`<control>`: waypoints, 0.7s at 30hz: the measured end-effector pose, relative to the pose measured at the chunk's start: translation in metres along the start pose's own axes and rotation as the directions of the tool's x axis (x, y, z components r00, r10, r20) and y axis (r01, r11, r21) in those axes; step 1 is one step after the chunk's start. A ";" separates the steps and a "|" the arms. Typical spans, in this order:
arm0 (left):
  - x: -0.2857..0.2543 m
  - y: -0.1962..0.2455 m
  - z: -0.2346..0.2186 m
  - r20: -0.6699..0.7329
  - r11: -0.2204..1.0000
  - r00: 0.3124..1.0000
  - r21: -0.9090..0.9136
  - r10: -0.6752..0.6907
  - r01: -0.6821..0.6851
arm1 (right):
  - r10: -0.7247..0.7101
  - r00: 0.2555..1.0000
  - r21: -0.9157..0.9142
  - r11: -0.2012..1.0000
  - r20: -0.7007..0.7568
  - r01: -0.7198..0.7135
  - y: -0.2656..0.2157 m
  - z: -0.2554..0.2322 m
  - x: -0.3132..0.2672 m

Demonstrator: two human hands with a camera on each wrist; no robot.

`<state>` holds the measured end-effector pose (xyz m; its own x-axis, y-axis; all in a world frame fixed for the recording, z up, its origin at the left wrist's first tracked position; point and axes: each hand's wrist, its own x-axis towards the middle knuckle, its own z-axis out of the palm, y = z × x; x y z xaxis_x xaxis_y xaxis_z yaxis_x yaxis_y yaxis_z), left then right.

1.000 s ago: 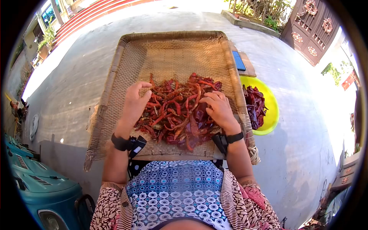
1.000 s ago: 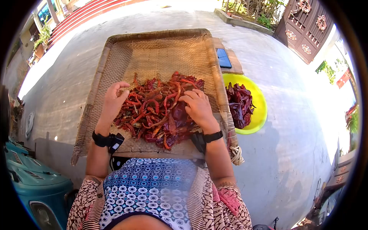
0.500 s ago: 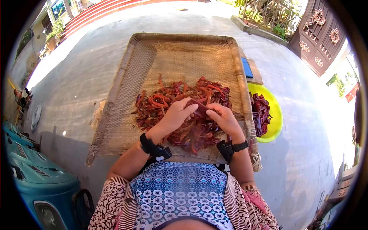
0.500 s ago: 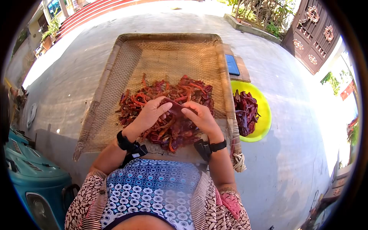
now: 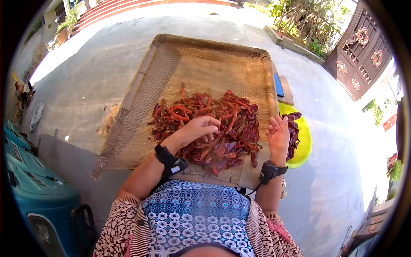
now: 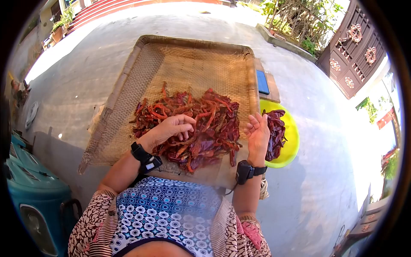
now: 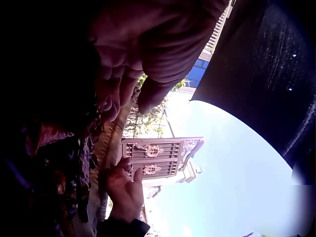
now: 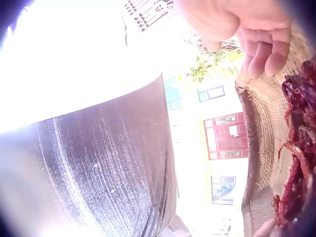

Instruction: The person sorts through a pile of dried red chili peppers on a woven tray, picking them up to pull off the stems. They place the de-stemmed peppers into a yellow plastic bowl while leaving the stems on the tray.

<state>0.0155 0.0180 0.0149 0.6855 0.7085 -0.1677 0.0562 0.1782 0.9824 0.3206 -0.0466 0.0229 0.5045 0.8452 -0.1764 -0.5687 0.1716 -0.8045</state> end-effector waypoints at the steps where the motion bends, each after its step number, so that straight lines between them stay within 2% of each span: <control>1: -0.001 -0.002 -0.003 0.017 0.999 1.000 -0.034 0.002 -0.002 | -0.046 0.999 -0.185 0.982 0.021 0.049 0.001 0.000 0.003; 3: -0.003 -0.005 -0.009 0.052 0.995 0.999 -0.104 0.005 0.000 | -0.121 0.989 -0.526 0.838 0.083 0.146 0.012 -0.003 0.014; 6: -0.005 -0.020 -0.023 0.104 0.930 0.994 -0.367 0.044 -0.003 | -0.048 0.970 -0.762 0.610 0.240 0.219 0.026 0.004 0.024; 8: -0.003 -0.025 -0.027 0.134 0.901 0.988 -0.434 0.075 -0.010 | -0.008 0.962 -0.865 0.435 0.274 0.250 0.034 0.013 0.029; 11: -0.002 -0.030 -0.028 0.151 0.893 0.984 -0.449 0.094 -0.016 | -0.073 0.910 -0.841 0.358 0.409 0.406 0.060 0.002 0.050; 12: -0.002 -0.031 -0.028 0.150 0.897 0.984 -0.441 0.096 -0.020 | -0.109 0.918 -0.821 0.417 0.382 0.391 0.065 0.006 0.048; 15: -0.004 -0.031 -0.028 0.151 0.886 0.982 -0.463 0.112 -0.030 | -0.118 0.945 -0.835 0.444 0.307 0.326 0.062 0.009 0.041; 18: -0.005 -0.034 -0.029 0.155 0.885 0.980 -0.464 0.123 -0.037 | -0.168 0.948 -0.758 0.570 0.270 0.317 0.056 0.017 0.028; 21: -0.004 -0.035 -0.029 0.142 0.888 0.982 -0.457 0.124 -0.046 | -0.120 0.898 -0.542 0.761 0.423 0.356 0.048 0.026 0.014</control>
<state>-0.0097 0.0287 -0.0213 0.7830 0.6212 -0.0312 -0.3133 0.4373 0.8430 0.2837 -0.0133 -0.0032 0.2466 0.9527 0.1774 0.0988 0.1574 -0.9826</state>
